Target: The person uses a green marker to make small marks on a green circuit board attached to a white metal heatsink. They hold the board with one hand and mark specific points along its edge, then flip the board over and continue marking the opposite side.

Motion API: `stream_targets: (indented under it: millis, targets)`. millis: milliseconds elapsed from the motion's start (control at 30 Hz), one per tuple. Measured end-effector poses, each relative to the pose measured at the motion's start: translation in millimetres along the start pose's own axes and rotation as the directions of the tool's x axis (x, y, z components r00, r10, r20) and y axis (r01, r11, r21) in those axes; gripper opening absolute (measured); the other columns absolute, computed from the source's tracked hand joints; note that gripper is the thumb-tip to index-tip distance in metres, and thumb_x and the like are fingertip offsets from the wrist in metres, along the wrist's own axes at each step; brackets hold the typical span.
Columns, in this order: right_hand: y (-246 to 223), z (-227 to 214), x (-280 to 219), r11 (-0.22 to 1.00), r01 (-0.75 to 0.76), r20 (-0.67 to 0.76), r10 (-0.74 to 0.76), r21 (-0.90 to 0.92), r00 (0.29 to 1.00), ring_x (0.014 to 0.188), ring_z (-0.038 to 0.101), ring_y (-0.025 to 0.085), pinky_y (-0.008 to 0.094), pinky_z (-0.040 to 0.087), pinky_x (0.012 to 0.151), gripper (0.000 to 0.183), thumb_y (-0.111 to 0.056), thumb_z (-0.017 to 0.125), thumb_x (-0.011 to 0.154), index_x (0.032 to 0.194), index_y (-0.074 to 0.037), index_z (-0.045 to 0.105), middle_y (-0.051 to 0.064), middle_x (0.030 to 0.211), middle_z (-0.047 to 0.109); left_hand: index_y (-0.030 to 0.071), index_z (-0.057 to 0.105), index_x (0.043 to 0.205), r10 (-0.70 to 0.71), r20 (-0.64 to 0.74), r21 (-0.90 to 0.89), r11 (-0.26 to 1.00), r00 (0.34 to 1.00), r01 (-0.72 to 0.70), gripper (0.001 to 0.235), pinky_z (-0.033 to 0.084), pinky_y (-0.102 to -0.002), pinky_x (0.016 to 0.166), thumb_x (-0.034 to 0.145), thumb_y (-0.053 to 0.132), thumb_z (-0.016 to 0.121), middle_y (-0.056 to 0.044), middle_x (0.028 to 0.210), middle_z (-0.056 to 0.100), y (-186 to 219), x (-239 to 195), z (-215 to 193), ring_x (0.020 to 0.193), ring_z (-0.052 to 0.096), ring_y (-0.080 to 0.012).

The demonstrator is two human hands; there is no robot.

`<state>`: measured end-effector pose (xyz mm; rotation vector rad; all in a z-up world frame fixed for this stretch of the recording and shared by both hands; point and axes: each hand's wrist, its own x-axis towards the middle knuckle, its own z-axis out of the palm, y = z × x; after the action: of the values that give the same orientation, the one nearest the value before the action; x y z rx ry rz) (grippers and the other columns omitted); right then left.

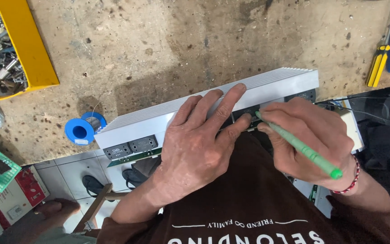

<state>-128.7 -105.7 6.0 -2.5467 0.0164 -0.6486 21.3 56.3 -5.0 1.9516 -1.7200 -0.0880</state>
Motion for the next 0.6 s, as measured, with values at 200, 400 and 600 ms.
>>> stream_targets:
  millis: [200,400,600]
  targets:
    - [-1.3,6.2,-6.8,0.997,-0.036,-0.043,0.033,-0.061,0.999,0.078,0.07,0.039,0.044,0.06,0.071,0.012,0.002,0.07,0.099,0.103,0.013,0.07,0.026,0.101,0.072,0.013,0.076,0.117,0.004,-0.034,0.005,1.0,0.999,-0.003,0.016,0.05,-0.046,0.102,0.102,0.007,0.072,-0.014,0.152,0.052,-0.3,-0.1,1.5,0.124,0.061,-0.035]
    - [-1.1,7.9,-8.2,0.994,-0.089,-0.048,0.086,-0.066,0.995,0.08,0.071,0.036,0.04,0.057,0.067,0.011,0.0,0.07,0.102,0.106,0.011,0.07,0.023,0.1,0.073,0.014,0.076,0.117,0.008,-0.032,0.012,1.0,0.999,-0.008,0.016,0.05,-0.045,0.103,0.103,0.008,0.069,-0.013,0.151,0.053,-0.4,0.5,0.8,0.124,0.061,-0.0341]
    - [-0.9,6.1,-9.6,0.993,-0.083,-0.054,0.079,-0.081,0.995,0.082,0.073,0.037,0.04,0.059,0.068,0.01,0.003,0.07,0.102,0.106,0.012,0.071,0.026,0.101,0.073,0.013,0.075,0.116,0.012,-0.044,0.002,1.0,0.999,-0.012,0.015,0.051,-0.045,0.102,0.104,0.006,0.07,-0.013,0.151,0.053,-0.9,0.0,1.4,0.124,0.061,-0.0335]
